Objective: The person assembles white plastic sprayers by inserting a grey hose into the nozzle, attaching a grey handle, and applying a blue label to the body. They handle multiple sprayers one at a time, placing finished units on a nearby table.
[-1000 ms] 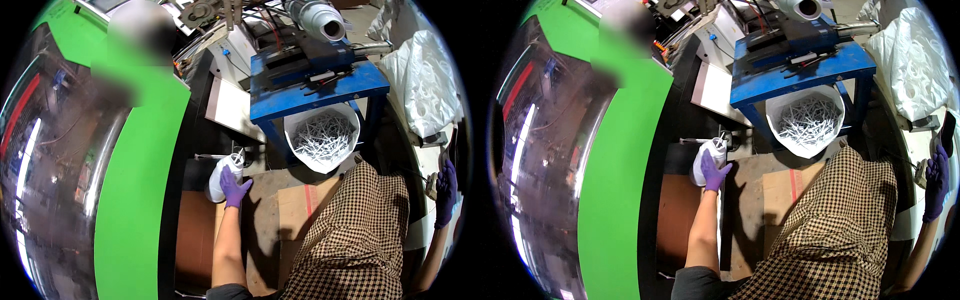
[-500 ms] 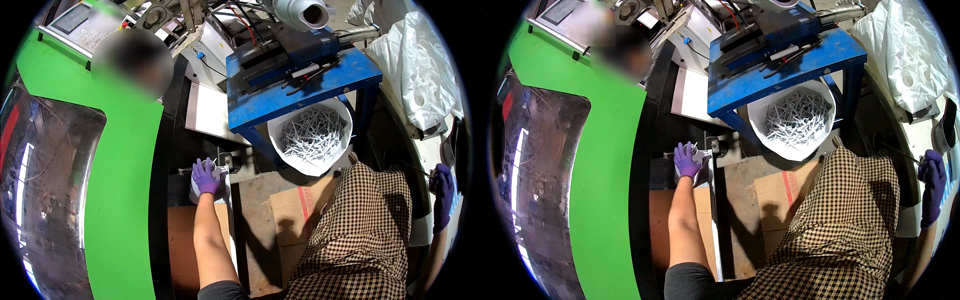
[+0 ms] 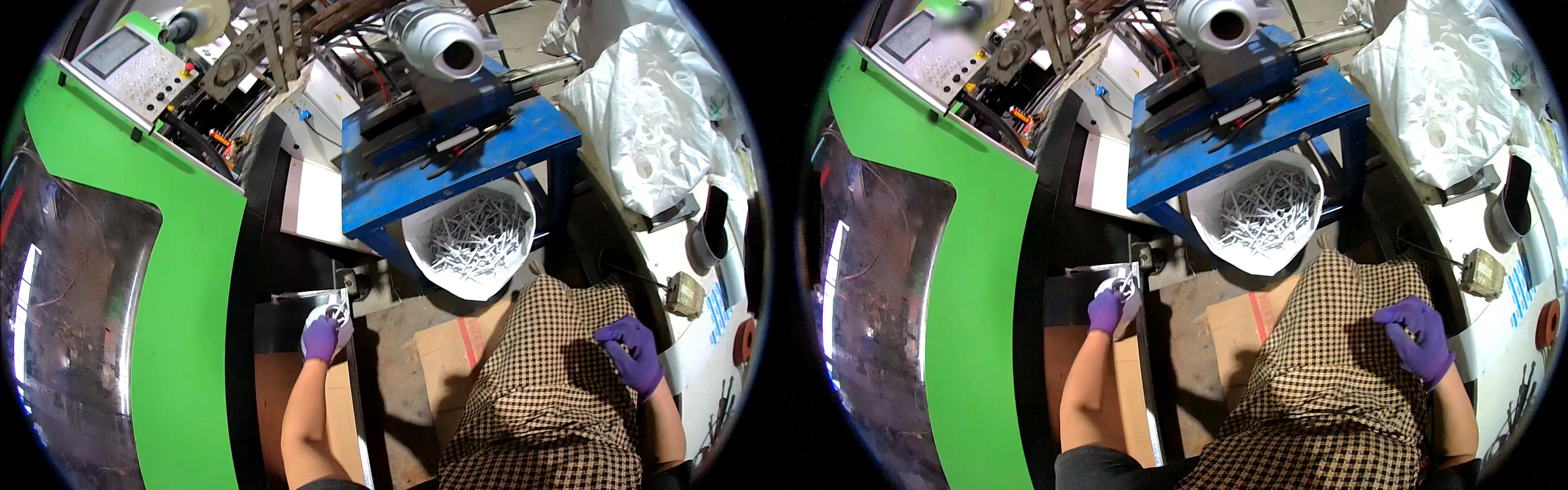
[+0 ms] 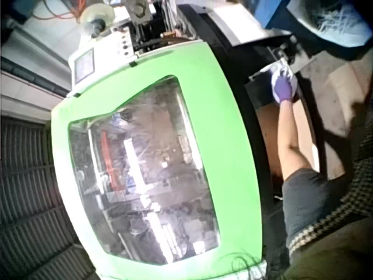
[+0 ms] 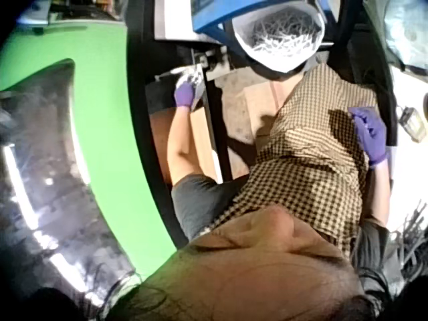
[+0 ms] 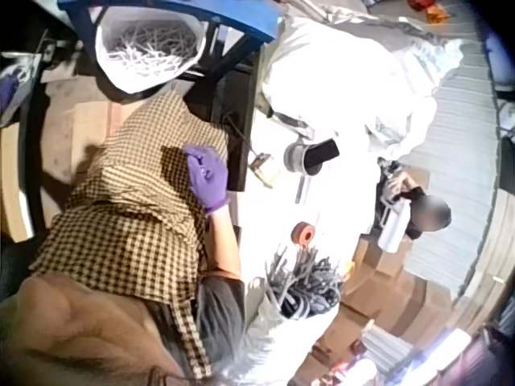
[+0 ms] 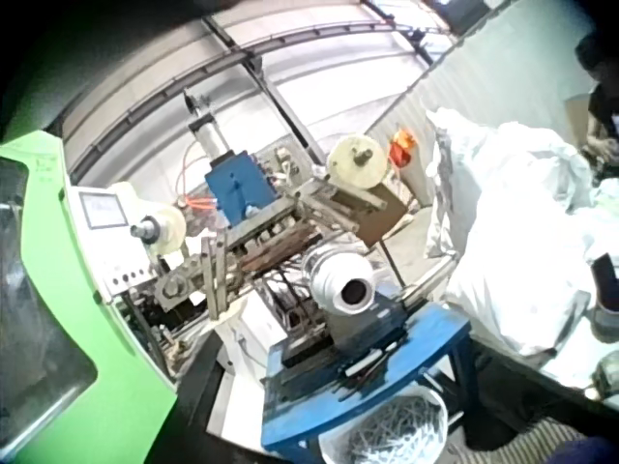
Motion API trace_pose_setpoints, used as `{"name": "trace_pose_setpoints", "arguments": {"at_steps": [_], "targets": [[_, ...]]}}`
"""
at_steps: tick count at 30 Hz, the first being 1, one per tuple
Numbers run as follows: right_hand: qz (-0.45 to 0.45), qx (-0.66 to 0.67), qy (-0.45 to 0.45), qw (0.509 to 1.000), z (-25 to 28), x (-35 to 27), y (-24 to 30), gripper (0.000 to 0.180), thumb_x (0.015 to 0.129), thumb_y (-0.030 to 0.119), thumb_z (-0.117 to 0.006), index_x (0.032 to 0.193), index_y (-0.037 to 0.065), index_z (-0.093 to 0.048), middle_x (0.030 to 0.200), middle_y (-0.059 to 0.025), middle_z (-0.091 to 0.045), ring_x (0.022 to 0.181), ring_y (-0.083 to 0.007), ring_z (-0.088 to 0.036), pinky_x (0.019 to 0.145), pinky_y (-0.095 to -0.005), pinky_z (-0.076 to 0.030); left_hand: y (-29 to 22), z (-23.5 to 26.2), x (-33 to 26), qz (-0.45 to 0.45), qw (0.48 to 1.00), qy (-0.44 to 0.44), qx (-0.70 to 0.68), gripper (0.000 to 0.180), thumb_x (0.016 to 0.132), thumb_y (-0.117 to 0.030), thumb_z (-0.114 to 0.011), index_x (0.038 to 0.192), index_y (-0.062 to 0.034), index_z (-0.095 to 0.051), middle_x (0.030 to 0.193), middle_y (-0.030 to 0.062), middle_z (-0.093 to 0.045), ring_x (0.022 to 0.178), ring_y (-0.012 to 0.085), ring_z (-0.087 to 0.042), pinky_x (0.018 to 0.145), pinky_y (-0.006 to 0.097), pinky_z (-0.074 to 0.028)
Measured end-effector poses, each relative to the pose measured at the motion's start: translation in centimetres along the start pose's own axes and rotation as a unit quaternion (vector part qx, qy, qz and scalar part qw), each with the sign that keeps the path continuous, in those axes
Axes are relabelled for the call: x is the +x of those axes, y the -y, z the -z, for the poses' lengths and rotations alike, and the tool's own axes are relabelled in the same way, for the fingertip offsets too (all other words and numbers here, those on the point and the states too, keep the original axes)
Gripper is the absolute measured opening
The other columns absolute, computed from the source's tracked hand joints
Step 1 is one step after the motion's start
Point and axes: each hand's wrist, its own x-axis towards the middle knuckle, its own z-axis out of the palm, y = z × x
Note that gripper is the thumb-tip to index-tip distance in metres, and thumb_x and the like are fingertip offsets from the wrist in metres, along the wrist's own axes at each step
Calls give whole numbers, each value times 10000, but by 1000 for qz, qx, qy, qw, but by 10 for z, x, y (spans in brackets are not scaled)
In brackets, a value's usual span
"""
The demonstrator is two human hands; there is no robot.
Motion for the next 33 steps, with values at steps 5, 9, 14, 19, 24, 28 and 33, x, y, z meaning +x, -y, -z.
{"name": "trace_pose_setpoints", "arguments": {"at_steps": [5,9,14,19,24,28,33], "targets": [[57,22,-15,998,-40,25,16,198,925,93,-671,1107,50,-738,995,-113,-733,891,-236,-675,818,-338,-535,-111,123,-64,-75,979,-189,21,274,770,-181,-757,1033,-230,-697,751,64,-582,682,293,-627,537,461,-489],[5,189,147,971,-87,51,59,447,965,216,-677,1356,10,-603,922,-80,-649,814,-176,-636,771,-322,-532,-233,205,-111,-165,957,-231,-57,496,744,-199,-771,1228,-241,-670,720,24,-527,589,232,-535,489,416,-392],[71,19,103,992,-73,52,67,417,945,265,-670,1338,124,-657,1104,-163,-724,901,-279,-729,824,-359,-579,-336,240,-118,-256,874,-306,-278,423,776,-150,-801,1175,-221,-683,654,-22,-548,548,171,-544,505,353,-409],[152,-16,157,976,-37,43,38,474,966,192,-604,1435,133,-571,1044,-136,-688,879,-298,-693,822,-388,-562,-361,254,-93,-230,871,-308,-305,706,720,-369,-854,1275,-17,-596,1075,129,-627,986,308,-616,855,455,-484],[145,-9,59,988,-56,17,33,499,960,149,-559,1456,97,-524,978,-165,-613,899,-337,-639,811,-428,-525,-347,243,-55,-322,850,-170,-381,830,610,-392,-928,1261,-9,-583,1282,183,-626,1186,393,-598,1048,493,-452],[286,33,0,958,-64,-12,37,501,875,180,-691,1365,177,-586,1178,-116,-636,846,-320,-682,705,-412,-573,-341,231,-70,-293,848,-214,-387,685,618,-395,-924,1153,-69,-645,1186,122,-682,1158,353,-632,1062,509,-442],[179,-163,110,964,-86,-23,35,375,859,256,-719,1220,192,-644,1214,-69,-651,695,-297,-714,592,-395,-580,-367,216,-92,-277,850,-270,-356,492,734,-318,-826,1123,-61,-668,1168,108,-710,1152,341,-654,1076,517,-420]]}}
